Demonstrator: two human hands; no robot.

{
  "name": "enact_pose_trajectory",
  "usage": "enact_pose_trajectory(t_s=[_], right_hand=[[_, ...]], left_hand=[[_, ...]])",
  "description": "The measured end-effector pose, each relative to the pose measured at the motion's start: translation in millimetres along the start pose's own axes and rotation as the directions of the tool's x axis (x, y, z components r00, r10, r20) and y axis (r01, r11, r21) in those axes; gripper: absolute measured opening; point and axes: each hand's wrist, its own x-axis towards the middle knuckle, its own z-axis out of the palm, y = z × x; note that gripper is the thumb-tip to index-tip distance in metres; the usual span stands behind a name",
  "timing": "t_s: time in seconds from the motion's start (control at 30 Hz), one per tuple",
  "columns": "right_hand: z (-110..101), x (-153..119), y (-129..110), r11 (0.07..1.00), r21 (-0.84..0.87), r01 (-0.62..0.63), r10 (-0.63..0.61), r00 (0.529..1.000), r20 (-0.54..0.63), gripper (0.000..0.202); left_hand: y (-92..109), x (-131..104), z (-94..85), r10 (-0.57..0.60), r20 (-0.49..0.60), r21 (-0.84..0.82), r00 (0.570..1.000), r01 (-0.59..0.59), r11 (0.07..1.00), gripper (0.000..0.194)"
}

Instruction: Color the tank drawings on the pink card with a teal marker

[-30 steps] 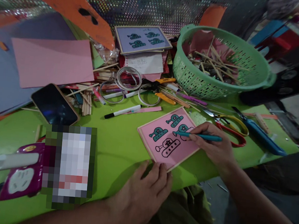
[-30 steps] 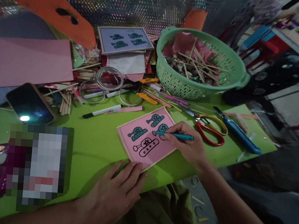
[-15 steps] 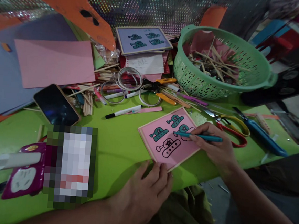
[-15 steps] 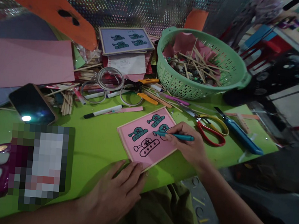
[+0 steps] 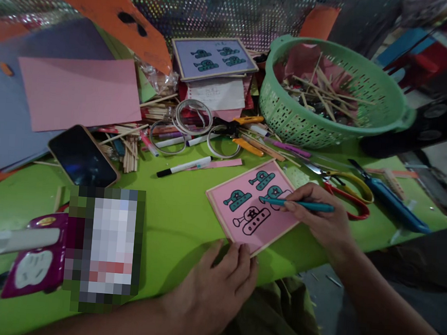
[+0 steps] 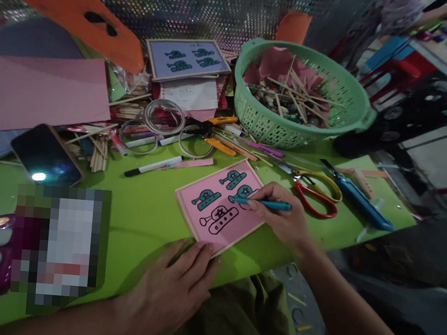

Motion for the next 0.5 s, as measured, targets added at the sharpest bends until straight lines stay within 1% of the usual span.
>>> enact_pose_trajectory(t_s=[0.2,0.5], right_hand=[[0.1,0.2,-0.5,1.000,-0.004,0.005,-0.005,1.000,-0.010,0.033],[-0.3,0.3,-0.2,1.000,-0.011,0.019,-0.019,1.000,0.006,0.029]], left_hand=[[-0.6,1.4,-1.3,-0.012,-0.011,-0.014,1.000,0.012,1.000,0.041],[1.1,-0.2,-0.4,-0.016,-0.016,-0.024,1.000,0.016,1.000,0.041]])
